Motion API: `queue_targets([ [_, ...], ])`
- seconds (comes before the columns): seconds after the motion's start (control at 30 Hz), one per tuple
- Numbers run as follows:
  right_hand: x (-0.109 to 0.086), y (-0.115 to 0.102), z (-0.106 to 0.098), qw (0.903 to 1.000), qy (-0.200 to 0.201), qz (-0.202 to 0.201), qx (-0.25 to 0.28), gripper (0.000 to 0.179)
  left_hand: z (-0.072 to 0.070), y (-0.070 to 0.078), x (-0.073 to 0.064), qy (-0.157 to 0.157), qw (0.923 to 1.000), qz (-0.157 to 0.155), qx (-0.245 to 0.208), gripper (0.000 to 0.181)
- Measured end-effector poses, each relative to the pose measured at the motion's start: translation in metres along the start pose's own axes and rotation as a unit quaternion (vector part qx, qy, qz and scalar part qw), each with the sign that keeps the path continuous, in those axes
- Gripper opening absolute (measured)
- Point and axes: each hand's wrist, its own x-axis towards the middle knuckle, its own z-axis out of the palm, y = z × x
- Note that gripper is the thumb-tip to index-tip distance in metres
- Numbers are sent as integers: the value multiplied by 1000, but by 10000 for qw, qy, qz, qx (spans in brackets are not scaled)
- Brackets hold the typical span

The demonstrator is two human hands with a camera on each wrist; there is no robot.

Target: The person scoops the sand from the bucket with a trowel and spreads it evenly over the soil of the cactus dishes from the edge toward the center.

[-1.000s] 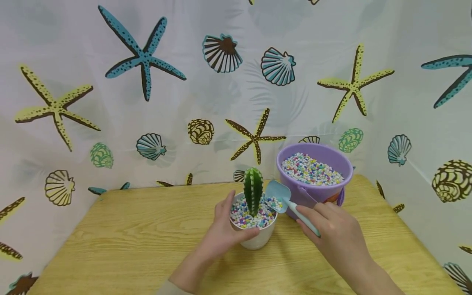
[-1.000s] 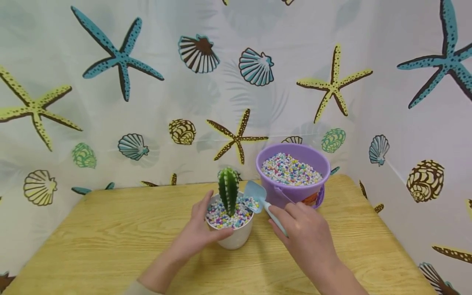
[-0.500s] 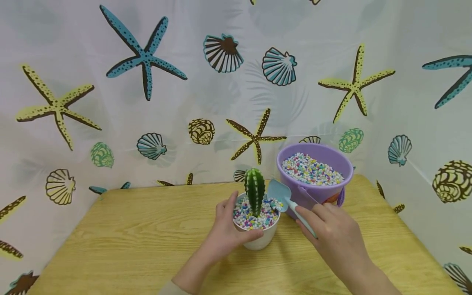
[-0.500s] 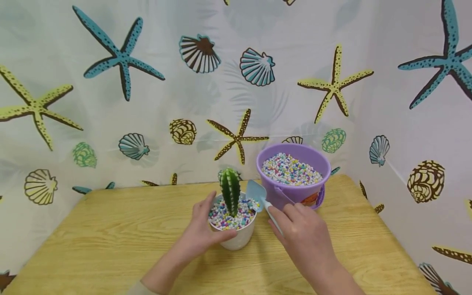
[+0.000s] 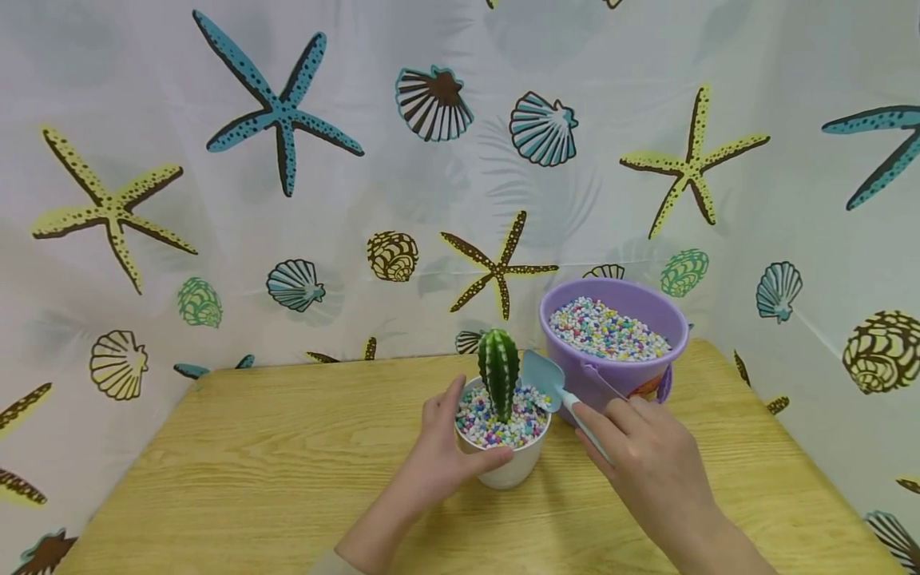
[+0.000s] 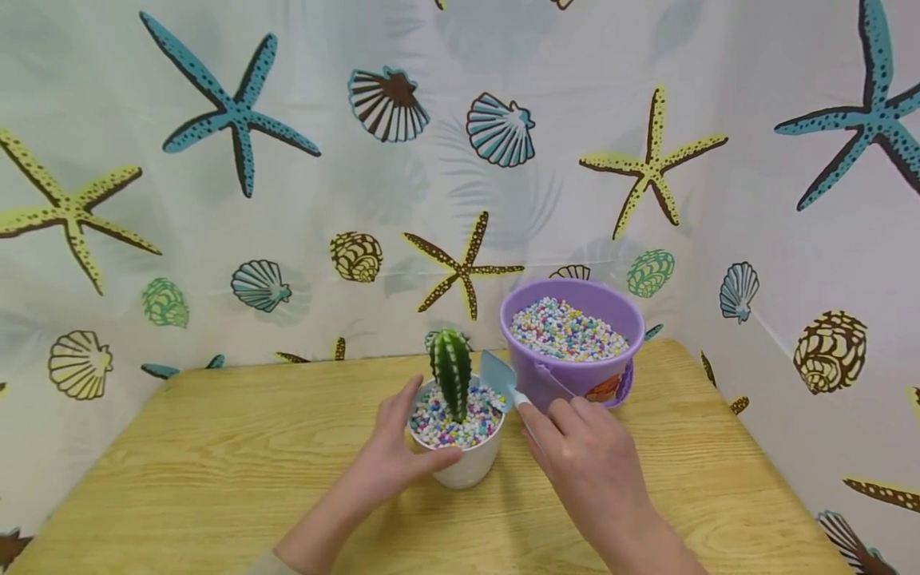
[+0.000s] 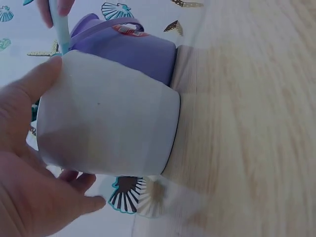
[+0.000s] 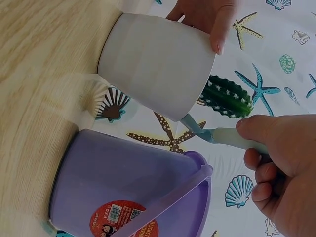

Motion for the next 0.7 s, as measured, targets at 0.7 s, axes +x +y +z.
queue_targets([
  [0.7, -3, -6, 1, 9996, 74, 261, -43, 28, 10, 2, -4, -97, 9989, -24, -459, 126],
])
